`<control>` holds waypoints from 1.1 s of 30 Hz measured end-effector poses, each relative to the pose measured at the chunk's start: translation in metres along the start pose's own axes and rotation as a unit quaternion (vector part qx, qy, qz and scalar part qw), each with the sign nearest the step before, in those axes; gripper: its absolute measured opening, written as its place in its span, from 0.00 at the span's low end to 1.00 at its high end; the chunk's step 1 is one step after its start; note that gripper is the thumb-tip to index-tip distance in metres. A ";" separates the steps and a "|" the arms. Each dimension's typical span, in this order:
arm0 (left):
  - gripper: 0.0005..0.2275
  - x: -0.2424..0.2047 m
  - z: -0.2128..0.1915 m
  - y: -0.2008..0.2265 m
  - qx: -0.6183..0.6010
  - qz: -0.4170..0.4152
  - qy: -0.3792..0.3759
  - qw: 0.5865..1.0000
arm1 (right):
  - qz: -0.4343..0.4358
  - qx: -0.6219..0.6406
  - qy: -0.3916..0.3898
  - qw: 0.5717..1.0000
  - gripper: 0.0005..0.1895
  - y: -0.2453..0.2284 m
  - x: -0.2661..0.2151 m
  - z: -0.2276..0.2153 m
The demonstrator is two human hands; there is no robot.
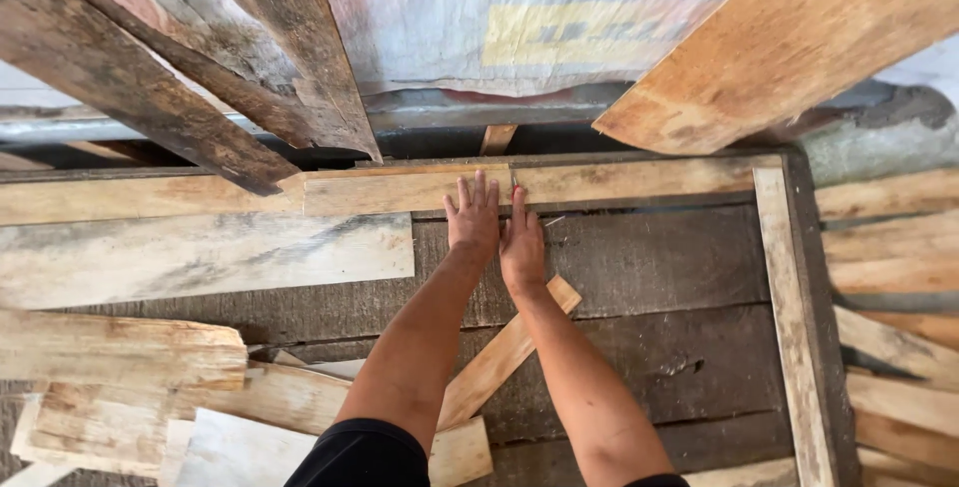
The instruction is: Cutting and fitting small wood veneer sheets onto a workbench to create a pattern.
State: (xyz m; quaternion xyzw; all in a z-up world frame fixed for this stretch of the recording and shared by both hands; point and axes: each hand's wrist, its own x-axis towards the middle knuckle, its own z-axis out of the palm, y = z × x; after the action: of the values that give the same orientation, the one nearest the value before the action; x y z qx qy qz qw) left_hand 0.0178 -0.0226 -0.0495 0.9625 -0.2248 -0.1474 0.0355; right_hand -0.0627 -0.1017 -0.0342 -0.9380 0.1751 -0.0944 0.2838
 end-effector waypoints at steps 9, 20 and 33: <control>0.42 -0.002 -0.009 0.006 -0.026 -0.010 -0.024 0.999 | -0.008 0.046 -0.046 0.998 0.35 0.009 0.001 -0.012; 0.45 -0.009 -0.033 0.010 -0.010 -0.007 -0.087 0.996 | -0.008 0.059 -0.068 0.996 0.35 0.015 0.005 -0.026; 0.45 -0.006 -0.029 0.007 -0.008 -0.006 -0.090 0.996 | 0.005 0.024 -0.055 0.998 0.35 0.011 0.005 -0.014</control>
State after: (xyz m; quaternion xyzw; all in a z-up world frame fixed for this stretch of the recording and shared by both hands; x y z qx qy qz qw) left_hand 0.0187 -0.0262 -0.0196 0.9463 -0.2199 -0.2359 0.0220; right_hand -0.0647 -0.1193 -0.0287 -0.9337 0.1617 -0.0455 0.3162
